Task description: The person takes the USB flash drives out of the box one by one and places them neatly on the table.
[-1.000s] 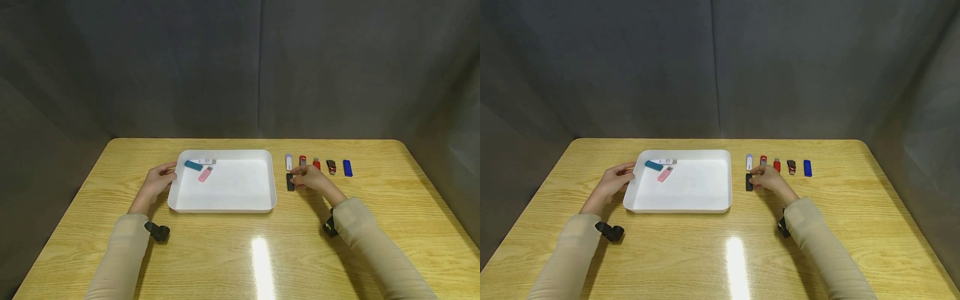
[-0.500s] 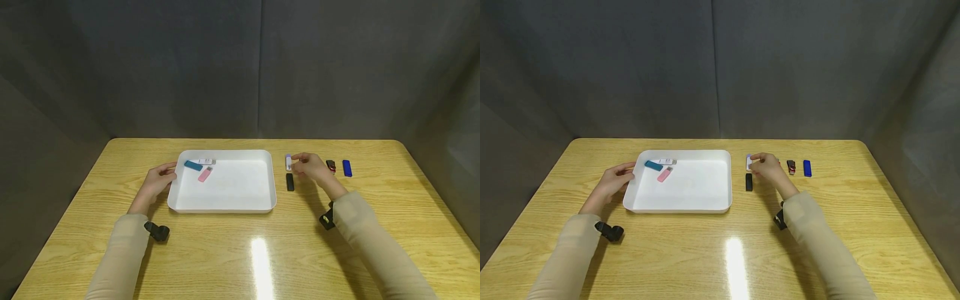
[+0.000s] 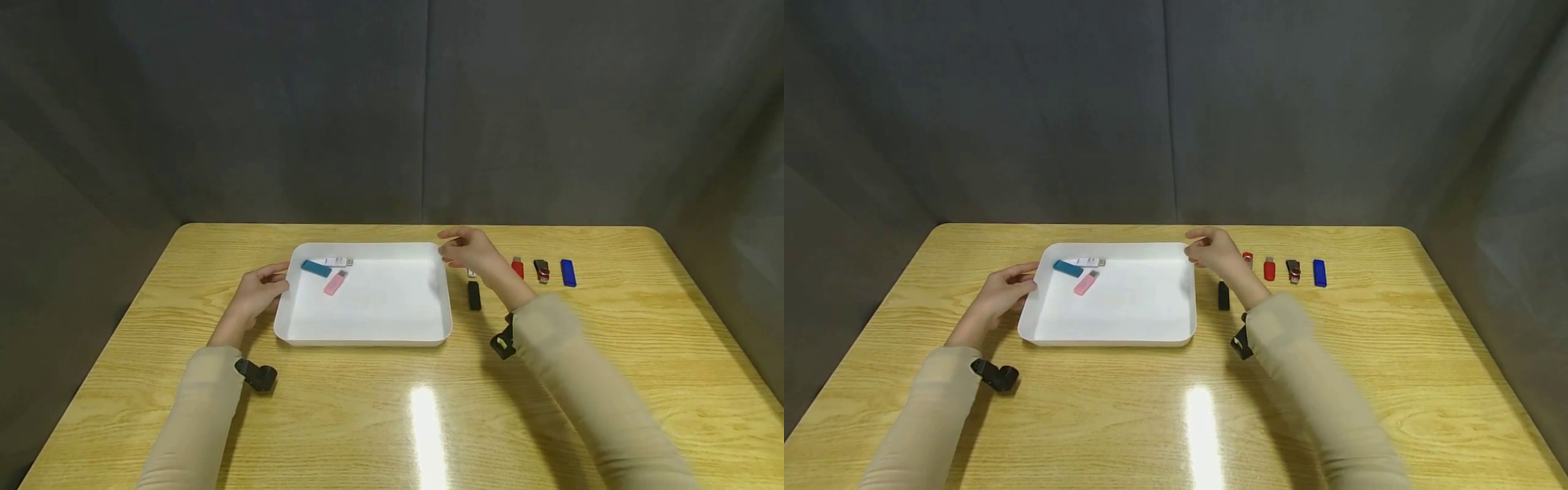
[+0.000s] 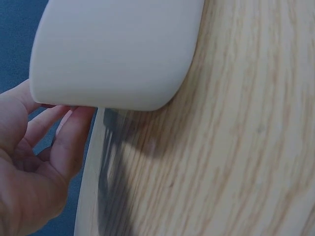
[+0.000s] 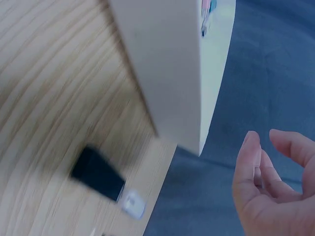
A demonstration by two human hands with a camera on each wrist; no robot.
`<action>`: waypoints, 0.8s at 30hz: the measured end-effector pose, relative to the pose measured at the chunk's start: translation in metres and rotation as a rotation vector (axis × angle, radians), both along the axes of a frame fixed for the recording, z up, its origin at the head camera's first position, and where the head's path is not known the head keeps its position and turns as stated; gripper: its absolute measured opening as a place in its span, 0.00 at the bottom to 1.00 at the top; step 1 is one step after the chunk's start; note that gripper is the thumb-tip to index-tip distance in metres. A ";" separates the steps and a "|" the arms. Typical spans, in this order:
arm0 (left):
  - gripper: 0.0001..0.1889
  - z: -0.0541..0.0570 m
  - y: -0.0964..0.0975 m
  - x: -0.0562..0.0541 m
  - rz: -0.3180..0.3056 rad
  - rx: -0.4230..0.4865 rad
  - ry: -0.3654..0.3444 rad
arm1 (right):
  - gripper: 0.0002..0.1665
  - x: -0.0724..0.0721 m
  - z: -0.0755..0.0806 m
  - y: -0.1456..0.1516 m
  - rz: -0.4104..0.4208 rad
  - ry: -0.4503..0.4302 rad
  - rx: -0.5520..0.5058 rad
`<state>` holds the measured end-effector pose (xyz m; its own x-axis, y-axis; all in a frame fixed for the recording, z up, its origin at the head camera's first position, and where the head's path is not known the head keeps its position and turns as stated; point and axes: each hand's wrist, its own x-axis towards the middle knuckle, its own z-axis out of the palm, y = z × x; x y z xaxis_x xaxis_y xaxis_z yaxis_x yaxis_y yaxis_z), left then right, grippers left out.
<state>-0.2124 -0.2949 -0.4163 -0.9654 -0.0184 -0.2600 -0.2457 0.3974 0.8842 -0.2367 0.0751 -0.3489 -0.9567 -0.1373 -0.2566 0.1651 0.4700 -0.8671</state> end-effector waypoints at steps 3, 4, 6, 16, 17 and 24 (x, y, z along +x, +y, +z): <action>0.29 0.000 0.000 0.000 -0.002 0.001 0.003 | 0.27 -0.002 0.000 -0.013 0.003 -0.014 -0.032; 0.29 0.000 0.000 0.000 -0.003 0.001 0.004 | 0.27 -0.002 0.000 -0.017 0.003 -0.017 -0.035; 0.29 -0.001 0.000 0.000 -0.004 0.000 0.007 | 0.27 -0.003 0.000 -0.025 0.009 -0.024 -0.050; 0.29 -0.001 0.001 0.003 -0.016 0.000 0.009 | 0.25 -0.006 -0.009 -0.061 0.083 -0.016 -0.035; 0.29 0.000 0.001 0.003 -0.017 0.001 0.009 | 0.25 -0.006 -0.011 -0.065 0.099 -0.011 -0.028; 0.29 0.002 0.002 0.004 -0.015 -0.004 0.007 | 0.26 -0.005 -0.018 -0.085 0.185 0.045 -0.010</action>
